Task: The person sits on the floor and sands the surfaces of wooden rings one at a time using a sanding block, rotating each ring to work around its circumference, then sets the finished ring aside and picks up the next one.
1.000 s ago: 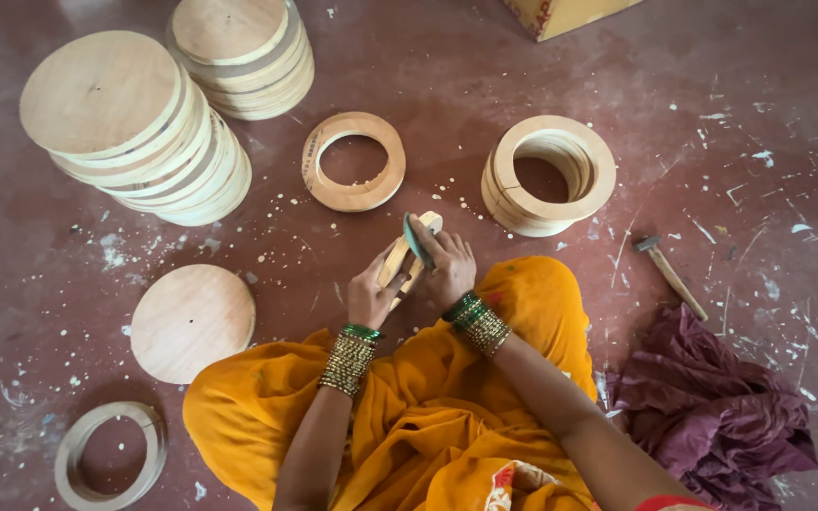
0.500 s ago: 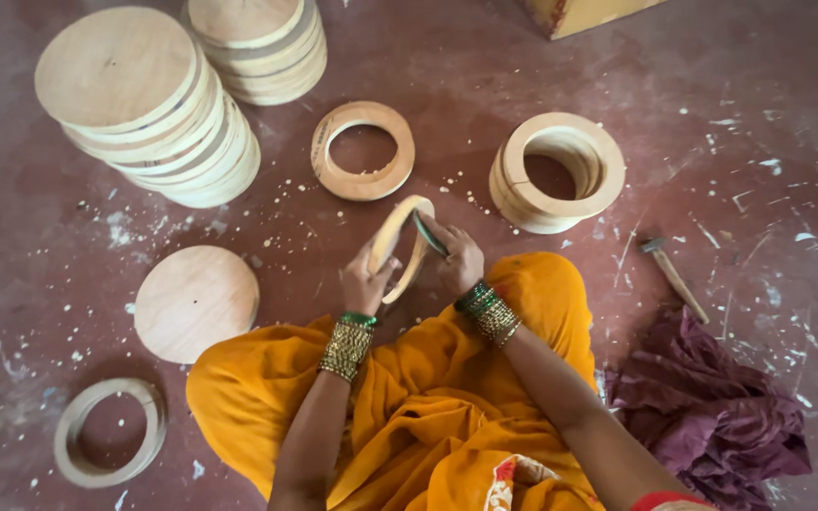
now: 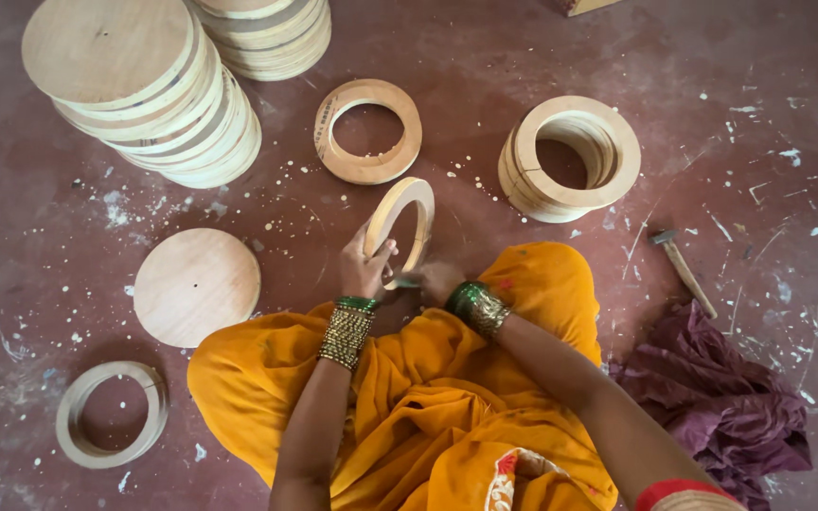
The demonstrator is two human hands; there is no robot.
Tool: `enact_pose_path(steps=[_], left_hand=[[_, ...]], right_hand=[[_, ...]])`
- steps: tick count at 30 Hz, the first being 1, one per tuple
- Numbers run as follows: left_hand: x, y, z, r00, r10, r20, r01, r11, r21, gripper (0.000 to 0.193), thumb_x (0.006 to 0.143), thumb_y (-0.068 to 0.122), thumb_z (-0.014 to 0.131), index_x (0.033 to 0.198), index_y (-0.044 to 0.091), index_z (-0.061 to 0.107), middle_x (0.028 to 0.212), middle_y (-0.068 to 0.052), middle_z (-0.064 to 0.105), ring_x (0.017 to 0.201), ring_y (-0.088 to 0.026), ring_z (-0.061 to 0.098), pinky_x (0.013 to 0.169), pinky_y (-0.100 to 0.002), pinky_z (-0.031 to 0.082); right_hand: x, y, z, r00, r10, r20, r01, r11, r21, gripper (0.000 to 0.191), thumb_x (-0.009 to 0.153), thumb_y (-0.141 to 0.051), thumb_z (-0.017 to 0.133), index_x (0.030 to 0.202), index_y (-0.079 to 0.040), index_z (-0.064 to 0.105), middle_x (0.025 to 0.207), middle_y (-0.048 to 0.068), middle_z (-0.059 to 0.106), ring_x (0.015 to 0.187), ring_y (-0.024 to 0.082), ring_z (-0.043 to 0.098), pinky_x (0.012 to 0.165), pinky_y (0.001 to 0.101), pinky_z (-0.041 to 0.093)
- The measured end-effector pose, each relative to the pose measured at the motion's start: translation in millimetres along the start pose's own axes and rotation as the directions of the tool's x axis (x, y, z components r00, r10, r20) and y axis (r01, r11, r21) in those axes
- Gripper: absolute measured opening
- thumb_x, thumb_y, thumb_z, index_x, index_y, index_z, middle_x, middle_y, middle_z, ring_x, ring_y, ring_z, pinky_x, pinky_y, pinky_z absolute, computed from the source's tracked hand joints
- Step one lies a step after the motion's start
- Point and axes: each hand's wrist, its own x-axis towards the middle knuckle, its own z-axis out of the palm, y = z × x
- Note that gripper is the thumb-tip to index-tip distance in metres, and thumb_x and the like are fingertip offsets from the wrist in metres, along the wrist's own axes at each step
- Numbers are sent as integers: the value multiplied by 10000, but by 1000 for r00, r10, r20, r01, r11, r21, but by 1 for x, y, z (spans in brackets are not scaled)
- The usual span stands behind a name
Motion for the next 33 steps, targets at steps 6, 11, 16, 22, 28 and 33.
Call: enact_pose_path(steps=[6,11,16,22,28,33], left_hand=[[6,-12,-12,966,239,96,-256,933,252,755,816,175,814,1490,37,502,1076,-119,786,961,-185,765,865,-320,603],[6,-39,-19,988,-39,147,-63,773,631,1098,677,374,948,1505,22,319,1215,-208,669,1073,-363,659,924,-440,523],[5,-42,-11,997,14,76,-56,805,590,876,776,367,835,1498,94,421,1155,-164,737,1039,-307,729,911,-403,571],[-14,0,8,798,593,107,-539,623,567,474,952,291,705,1398,168,604,1200,-108,764,963,-244,730,863,-367,584],[-11,18,6,836,530,142,-488,600,634,416,1032,322,630,1434,215,626,1100,-86,779,878,-208,747,867,-391,564],[-11,12,-6,893,450,-3,-370,739,563,419,1034,337,635,1443,245,634,1140,-110,782,892,-214,741,829,-337,581]], right_hand=[[16,-3,-12,967,133,-219,-210,902,-378,551,971,-153,555,1481,-350,485,1182,71,694,1151,303,625,1060,577,392],[12,16,-41,955,285,-82,-294,948,-122,791,821,-290,763,1526,-386,418,1311,108,645,1234,346,593,1047,510,428],[8,20,-44,983,185,16,-185,983,6,718,854,-210,743,1510,-268,458,1247,147,682,1127,338,651,970,483,493],[9,9,-2,953,-282,-113,274,634,724,377,975,-45,645,1352,-41,632,1109,192,713,961,297,677,862,445,513],[-7,-10,11,975,-210,-77,210,739,640,580,826,69,502,1357,-89,672,1125,92,794,1052,222,783,934,361,617],[-9,-8,9,963,-253,-93,267,945,187,644,796,-23,703,1423,-74,566,1072,177,772,966,319,727,814,421,570]])
